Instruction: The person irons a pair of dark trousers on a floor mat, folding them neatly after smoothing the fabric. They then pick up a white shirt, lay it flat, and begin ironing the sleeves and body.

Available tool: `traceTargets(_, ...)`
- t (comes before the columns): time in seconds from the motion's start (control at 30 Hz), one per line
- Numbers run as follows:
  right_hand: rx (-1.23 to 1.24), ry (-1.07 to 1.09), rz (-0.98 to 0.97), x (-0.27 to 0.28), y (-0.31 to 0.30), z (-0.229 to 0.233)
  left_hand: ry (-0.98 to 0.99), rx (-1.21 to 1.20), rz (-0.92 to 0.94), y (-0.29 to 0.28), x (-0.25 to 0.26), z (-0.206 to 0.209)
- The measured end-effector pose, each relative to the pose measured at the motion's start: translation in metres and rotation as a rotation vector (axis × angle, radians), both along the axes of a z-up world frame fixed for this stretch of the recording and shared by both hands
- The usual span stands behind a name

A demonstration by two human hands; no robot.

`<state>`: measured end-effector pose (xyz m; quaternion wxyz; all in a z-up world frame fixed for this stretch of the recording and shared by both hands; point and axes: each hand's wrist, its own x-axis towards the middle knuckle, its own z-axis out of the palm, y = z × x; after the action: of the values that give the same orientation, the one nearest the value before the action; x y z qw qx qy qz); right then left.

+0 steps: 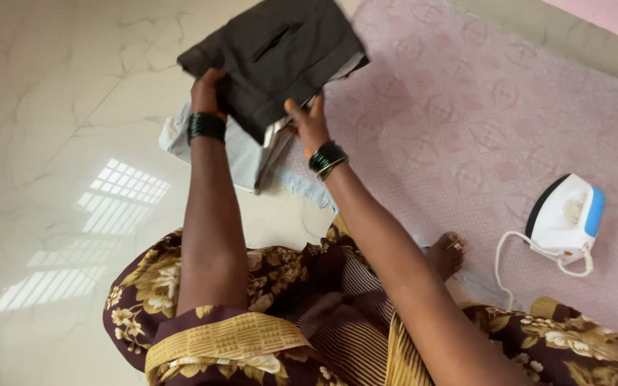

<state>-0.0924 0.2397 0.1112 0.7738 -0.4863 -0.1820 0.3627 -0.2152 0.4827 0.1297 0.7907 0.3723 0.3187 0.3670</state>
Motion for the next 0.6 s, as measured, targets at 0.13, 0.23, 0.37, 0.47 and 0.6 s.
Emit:
traceTargets(0.13,-0.382,0.034,0.524,-0.053,-0.014,-0.091,1.378,0.803,-0.096,-0.001,-0.096,-0.09)
traceTargets(0.23,-0.682,-0.529,0.716,-0.061,-0.055,-0.153,1.445,0.473,-0.027,-0.019,-0.101,-0.128)
traceTargets(0.37,-0.543,-0.471,0.698,-0.056,-0.064,-0.167,0.961,-0.082,0.364,-0.03,-0.095,-0.139)
traceTargets(0.47,-0.552,-0.471,0.73,-0.052,-0.055,-0.158,0.845,-0.146,0.457,-0.032,-0.083,-0.139)
traceTargets(0.6,-0.494,-0.444,0.721,-0.058,-0.058,-0.163,0.285,-0.237,0.364,-0.048,-0.084,-0.148)
